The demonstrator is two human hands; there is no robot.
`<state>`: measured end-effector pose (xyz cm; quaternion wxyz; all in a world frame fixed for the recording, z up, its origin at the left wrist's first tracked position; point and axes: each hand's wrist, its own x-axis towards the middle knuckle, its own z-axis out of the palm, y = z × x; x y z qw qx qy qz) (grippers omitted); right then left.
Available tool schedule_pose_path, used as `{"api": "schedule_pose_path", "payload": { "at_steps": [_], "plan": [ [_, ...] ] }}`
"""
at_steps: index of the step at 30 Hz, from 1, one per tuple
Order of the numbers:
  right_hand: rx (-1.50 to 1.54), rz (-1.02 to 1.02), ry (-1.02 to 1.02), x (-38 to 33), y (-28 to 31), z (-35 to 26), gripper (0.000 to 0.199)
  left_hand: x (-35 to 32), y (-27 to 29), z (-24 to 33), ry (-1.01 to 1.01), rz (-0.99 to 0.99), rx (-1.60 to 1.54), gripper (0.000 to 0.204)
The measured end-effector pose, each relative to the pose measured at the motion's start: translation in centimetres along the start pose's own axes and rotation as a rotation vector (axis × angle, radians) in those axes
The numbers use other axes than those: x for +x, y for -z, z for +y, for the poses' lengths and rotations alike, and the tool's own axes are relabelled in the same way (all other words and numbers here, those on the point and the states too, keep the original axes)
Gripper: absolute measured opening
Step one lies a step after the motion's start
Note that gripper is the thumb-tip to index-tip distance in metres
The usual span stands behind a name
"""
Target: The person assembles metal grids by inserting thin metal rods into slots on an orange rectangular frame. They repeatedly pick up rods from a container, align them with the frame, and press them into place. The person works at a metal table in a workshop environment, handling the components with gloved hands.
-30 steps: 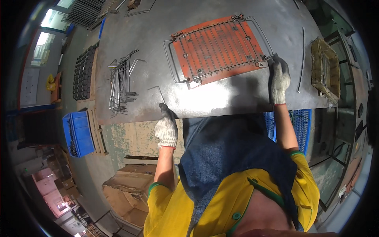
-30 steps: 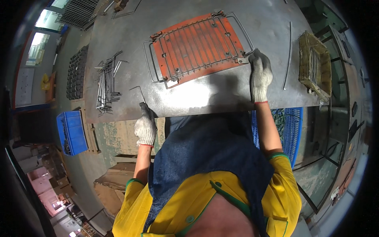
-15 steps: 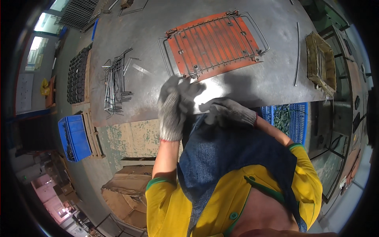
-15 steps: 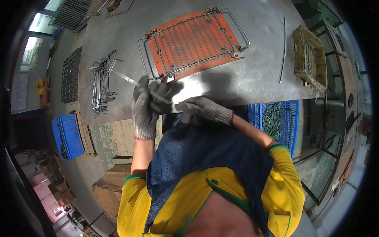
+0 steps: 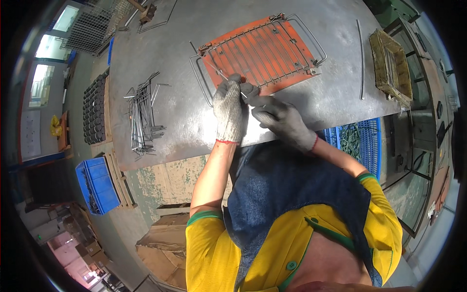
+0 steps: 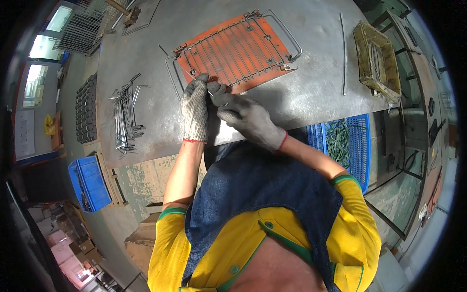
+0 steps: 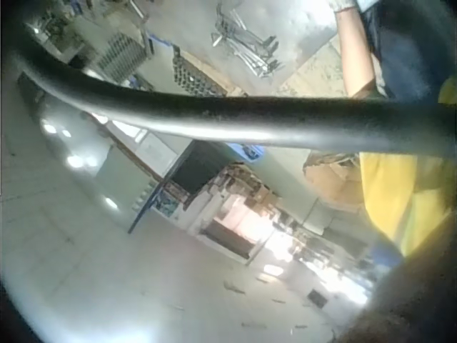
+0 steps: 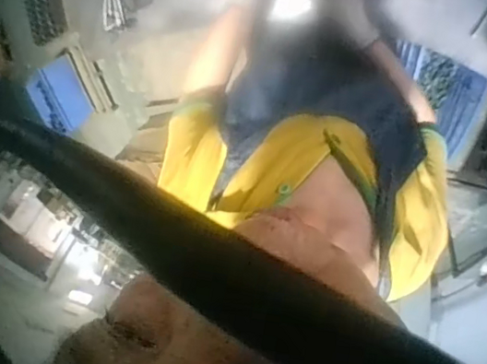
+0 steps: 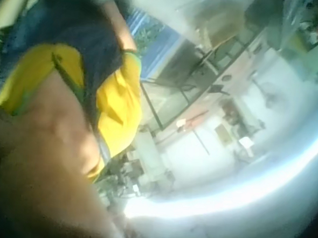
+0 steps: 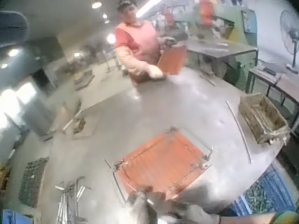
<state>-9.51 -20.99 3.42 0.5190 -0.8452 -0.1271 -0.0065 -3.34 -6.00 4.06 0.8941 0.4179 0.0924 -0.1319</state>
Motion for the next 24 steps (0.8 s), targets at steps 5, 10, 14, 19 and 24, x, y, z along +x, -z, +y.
{"api": "schedule_pose_path", "payload": {
  "at_steps": [5,10,14,19,24],
  "plan": [
    [-0.575,-0.091,0.213,3.9,-1.3,1.0,0.030,1.7,-1.2,4.2,-0.184,0.079,1.132,0.026],
    [-0.543,-0.095,0.182,6.7,-3.0,2.3,0.021,5.3,-0.6,5.4,-0.353,0.123,1.831,0.025],
    [-0.615,-0.215,0.199,6.8,-3.6,3.6,0.023,7.3,2.9,4.5,-0.683,-0.109,2.110,0.034],
    [-0.563,-0.158,0.139,6.5,-4.5,3.9,0.025,7.3,3.7,4.5,-0.849,-0.256,2.242,0.038],
    [-0.584,-0.199,0.142,7.0,-3.7,2.1,0.026,8.1,5.2,4.9,-0.890,-0.357,2.256,0.040]
  ]
}}
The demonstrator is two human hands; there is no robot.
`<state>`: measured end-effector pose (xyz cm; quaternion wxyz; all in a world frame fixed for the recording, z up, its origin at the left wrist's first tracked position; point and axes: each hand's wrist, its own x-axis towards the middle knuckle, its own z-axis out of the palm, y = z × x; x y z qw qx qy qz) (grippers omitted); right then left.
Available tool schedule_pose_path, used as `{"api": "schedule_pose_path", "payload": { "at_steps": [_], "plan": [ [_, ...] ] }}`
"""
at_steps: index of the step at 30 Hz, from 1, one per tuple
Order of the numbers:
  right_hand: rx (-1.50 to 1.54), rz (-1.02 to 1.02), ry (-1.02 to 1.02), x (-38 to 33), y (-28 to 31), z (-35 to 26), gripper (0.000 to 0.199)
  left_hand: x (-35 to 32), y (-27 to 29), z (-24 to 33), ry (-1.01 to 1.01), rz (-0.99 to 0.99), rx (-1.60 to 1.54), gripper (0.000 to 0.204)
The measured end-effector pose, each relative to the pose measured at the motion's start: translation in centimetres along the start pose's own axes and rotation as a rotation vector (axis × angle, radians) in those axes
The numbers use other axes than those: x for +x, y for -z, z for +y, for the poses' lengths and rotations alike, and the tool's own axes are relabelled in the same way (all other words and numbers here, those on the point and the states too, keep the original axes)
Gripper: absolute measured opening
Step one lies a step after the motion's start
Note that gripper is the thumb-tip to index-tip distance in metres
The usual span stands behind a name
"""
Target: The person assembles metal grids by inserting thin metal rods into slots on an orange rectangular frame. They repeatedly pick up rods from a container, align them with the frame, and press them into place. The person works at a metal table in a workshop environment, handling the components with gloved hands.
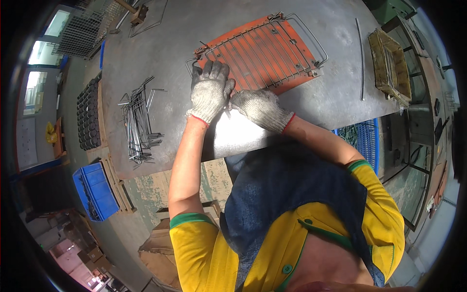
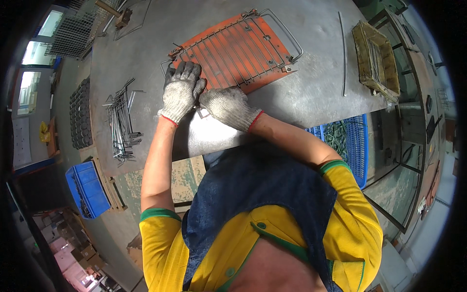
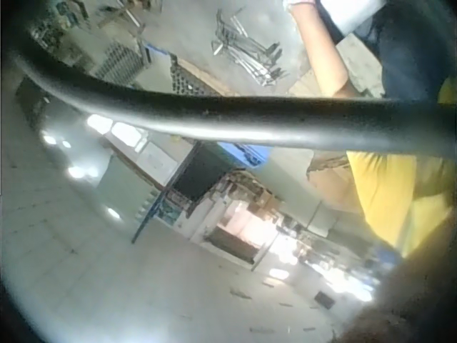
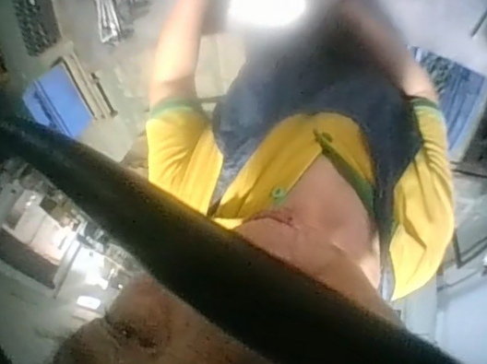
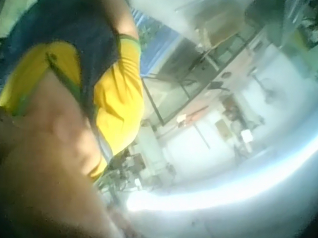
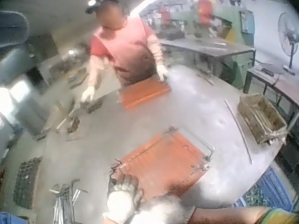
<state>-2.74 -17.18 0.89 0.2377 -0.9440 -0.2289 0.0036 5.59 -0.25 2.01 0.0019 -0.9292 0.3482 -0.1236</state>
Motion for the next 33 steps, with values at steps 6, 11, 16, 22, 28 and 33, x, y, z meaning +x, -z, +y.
{"api": "schedule_pose_path", "payload": {
  "at_steps": [6,11,16,22,28,33],
  "plan": [
    [0.188,0.192,-0.051,0.0,2.5,-1.6,0.040,-0.2,-0.9,0.6,0.018,0.092,0.049,0.039],
    [0.108,0.164,-0.003,0.1,-2.2,1.1,0.042,0.1,0.2,1.0,0.073,-0.026,0.040,0.042],
    [0.185,-0.213,-0.097,1.9,0.2,1.1,0.045,-0.2,0.2,1.1,0.104,-0.029,0.000,0.039],
    [0.664,-0.012,-0.007,0.5,-0.8,3.3,0.045,-1.3,-2.9,-0.1,0.111,-0.004,-0.162,0.041],
    [0.331,0.412,-0.005,-5.4,3.9,5.8,0.039,-1.0,-1.0,0.4,0.227,0.312,-0.130,0.041],
    [0.608,0.639,-0.745,-15.4,18.6,12.8,0.043,-0.8,-0.7,1.2,1.171,-0.003,-0.519,0.061]
  ]
}}
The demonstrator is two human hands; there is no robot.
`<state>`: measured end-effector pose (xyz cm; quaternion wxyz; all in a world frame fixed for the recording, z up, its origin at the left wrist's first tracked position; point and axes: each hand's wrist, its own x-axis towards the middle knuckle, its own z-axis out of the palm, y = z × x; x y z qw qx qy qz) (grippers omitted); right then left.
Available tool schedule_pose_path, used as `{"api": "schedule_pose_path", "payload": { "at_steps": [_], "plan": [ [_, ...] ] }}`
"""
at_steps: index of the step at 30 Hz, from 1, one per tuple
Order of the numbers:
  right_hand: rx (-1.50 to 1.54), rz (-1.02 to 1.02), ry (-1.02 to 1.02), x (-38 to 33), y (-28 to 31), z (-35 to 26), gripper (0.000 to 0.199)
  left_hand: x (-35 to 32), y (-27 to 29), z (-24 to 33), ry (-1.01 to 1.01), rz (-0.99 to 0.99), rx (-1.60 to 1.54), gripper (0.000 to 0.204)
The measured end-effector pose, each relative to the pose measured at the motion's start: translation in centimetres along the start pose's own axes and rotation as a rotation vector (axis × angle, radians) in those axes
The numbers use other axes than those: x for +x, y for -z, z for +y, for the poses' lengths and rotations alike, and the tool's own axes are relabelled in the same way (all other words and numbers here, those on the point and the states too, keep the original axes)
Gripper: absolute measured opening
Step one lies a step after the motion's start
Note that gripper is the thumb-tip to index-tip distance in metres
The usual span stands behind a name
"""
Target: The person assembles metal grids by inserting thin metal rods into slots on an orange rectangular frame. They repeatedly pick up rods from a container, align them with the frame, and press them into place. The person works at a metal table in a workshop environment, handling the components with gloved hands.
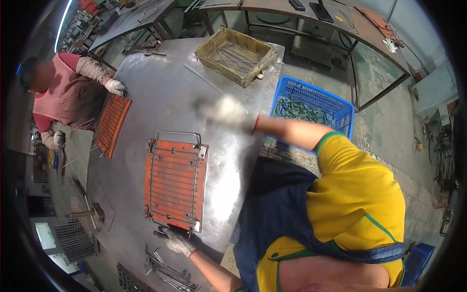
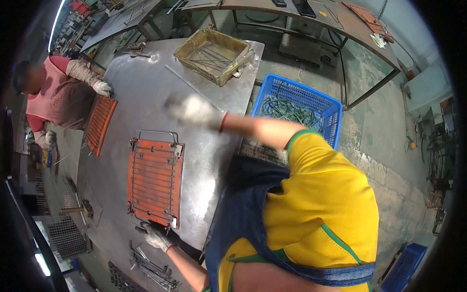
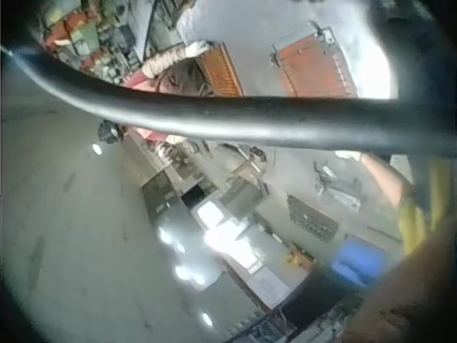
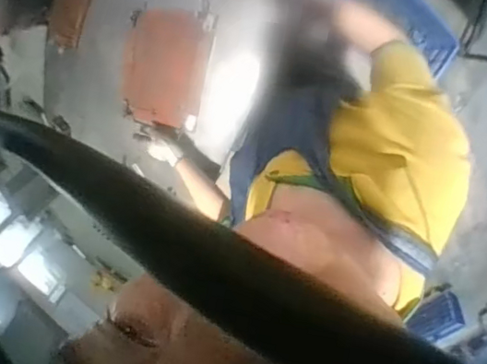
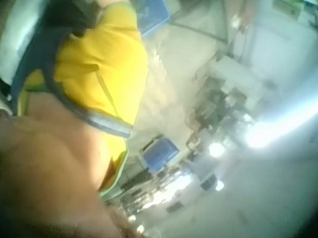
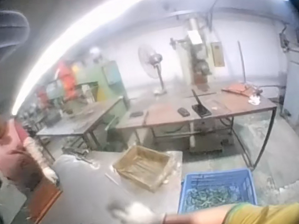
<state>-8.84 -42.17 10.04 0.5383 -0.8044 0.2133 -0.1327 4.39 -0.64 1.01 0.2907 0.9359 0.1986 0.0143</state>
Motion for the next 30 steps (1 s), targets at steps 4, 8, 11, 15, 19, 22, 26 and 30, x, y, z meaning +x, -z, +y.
{"api": "schedule_pose_path", "payload": {
  "at_steps": [4,8,11,15,19,22,26,30],
  "plan": [
    [-0.627,0.625,0.231,7.5,10.8,7.0,0.049,0.3,0.3,-0.9,-0.038,-0.025,0.117,0.059],
    [-0.872,0.413,-0.148,10.0,15.1,9.6,0.056,-0.9,0.3,0.6,-0.136,0.059,0.103,0.055],
    [-0.964,0.317,-0.198,12.0,14.0,10.8,0.057,-0.3,-0.2,-0.2,-0.132,0.092,0.085,0.054],
    [-1.140,0.239,-0.128,14.0,13.0,14.3,0.045,-1.6,0.6,1.0,-0.117,-0.021,0.040,0.056],
    [-1.172,0.084,-0.178,13.5,14.3,12.5,0.032,3.5,-1.8,-4.7,-0.087,-0.062,-0.085,0.057],
    [-1.296,-0.012,-0.227,14.8,16.3,13.6,0.036,4.1,-2.8,-6.6,-0.368,0.072,-0.324,0.055],
    [-1.389,0.107,-0.252,16.9,18.3,18.6,0.034,0.1,-0.1,-0.2,-0.116,0.022,-0.008,0.052],
    [-1.469,0.115,-0.202,16.6,17.2,18.2,0.032,4.1,-3.4,-5.5,-0.242,-0.009,-0.553,0.050]
  ]
}}
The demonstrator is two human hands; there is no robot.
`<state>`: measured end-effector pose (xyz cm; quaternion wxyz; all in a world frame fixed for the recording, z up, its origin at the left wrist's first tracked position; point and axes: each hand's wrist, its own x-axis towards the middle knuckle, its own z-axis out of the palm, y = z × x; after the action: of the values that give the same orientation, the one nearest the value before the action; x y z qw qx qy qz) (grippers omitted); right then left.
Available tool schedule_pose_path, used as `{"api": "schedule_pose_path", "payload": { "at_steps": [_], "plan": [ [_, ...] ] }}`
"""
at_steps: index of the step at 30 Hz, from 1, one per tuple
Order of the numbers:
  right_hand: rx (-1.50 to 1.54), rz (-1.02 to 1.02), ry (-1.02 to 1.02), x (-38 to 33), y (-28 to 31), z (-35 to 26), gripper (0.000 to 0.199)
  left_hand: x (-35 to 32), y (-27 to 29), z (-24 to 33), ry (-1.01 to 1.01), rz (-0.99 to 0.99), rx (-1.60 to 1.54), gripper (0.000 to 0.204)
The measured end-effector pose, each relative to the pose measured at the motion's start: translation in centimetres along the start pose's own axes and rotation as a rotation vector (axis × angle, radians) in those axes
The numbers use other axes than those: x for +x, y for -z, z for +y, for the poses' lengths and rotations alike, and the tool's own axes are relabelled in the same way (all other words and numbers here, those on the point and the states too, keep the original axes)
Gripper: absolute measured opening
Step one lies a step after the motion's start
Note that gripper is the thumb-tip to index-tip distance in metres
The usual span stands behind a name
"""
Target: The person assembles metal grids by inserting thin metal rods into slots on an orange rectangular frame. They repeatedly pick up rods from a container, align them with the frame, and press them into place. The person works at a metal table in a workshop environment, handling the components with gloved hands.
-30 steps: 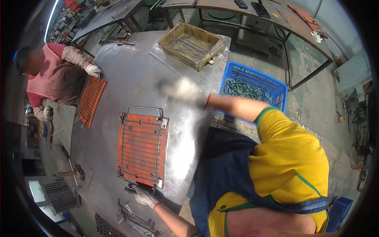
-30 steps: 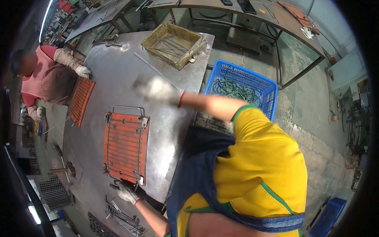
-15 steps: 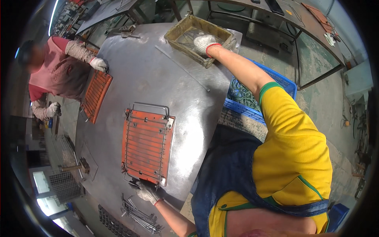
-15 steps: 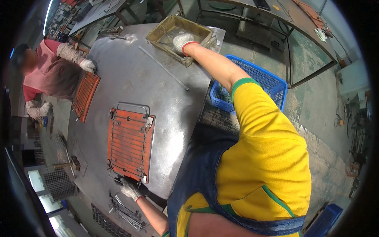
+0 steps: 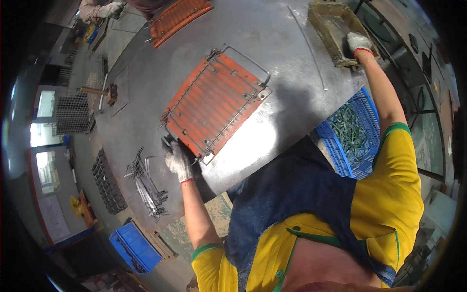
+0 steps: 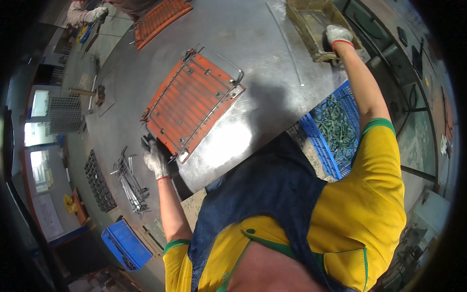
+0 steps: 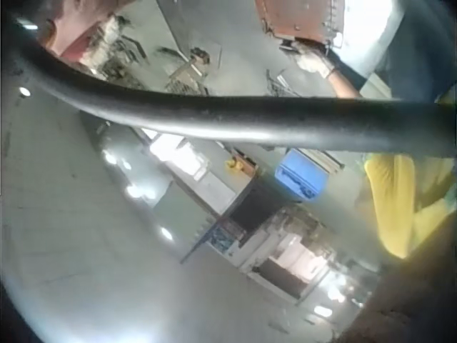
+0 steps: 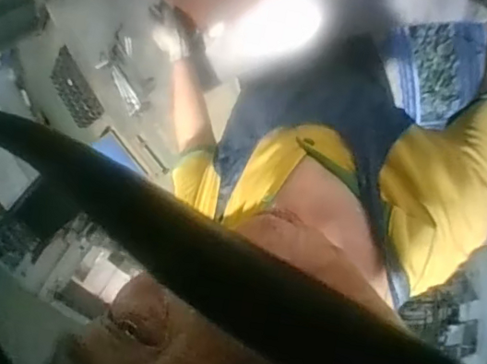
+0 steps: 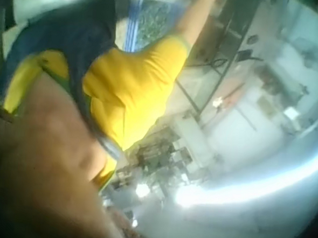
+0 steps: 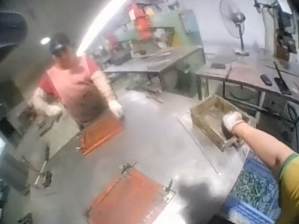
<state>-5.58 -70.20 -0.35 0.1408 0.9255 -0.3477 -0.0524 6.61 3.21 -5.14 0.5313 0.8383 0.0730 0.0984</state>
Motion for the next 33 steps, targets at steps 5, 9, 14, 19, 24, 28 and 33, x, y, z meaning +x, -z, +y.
{"api": "schedule_pose_path", "payload": {
  "at_steps": [5,9,14,19,24,28,33],
  "plan": [
    [0.010,0.156,0.062,-3.3,2.7,-1.0,0.026,-1.9,-0.6,4.9,0.060,-0.005,0.387,0.046],
    [0.175,0.024,-0.126,-2.2,2.7,-2.3,0.032,-1.7,0.5,2.2,0.129,-0.094,-0.395,0.047],
    [0.177,0.140,-0.072,-2.0,0.6,-0.9,0.023,-2.5,-0.1,5.3,0.135,-0.001,0.116,0.051],
    [0.267,0.060,-0.130,-3.1,2.5,-1.9,0.032,-3.0,-0.8,6.6,0.215,0.033,0.150,0.049],
    [0.352,-0.124,-0.069,-4.0,6.2,-2.7,0.049,-3.9,-1.1,8.3,0.239,0.088,0.246,0.045],
    [0.343,-0.032,-0.024,-2.7,2.4,-2.7,0.033,-5.2,-2.1,9.8,0.221,0.131,0.089,0.040],
    [0.247,0.093,-0.068,-1.4,0.9,-3.3,0.028,-3.8,-1.4,7.1,0.218,0.121,-0.027,0.039]
  ]
}}
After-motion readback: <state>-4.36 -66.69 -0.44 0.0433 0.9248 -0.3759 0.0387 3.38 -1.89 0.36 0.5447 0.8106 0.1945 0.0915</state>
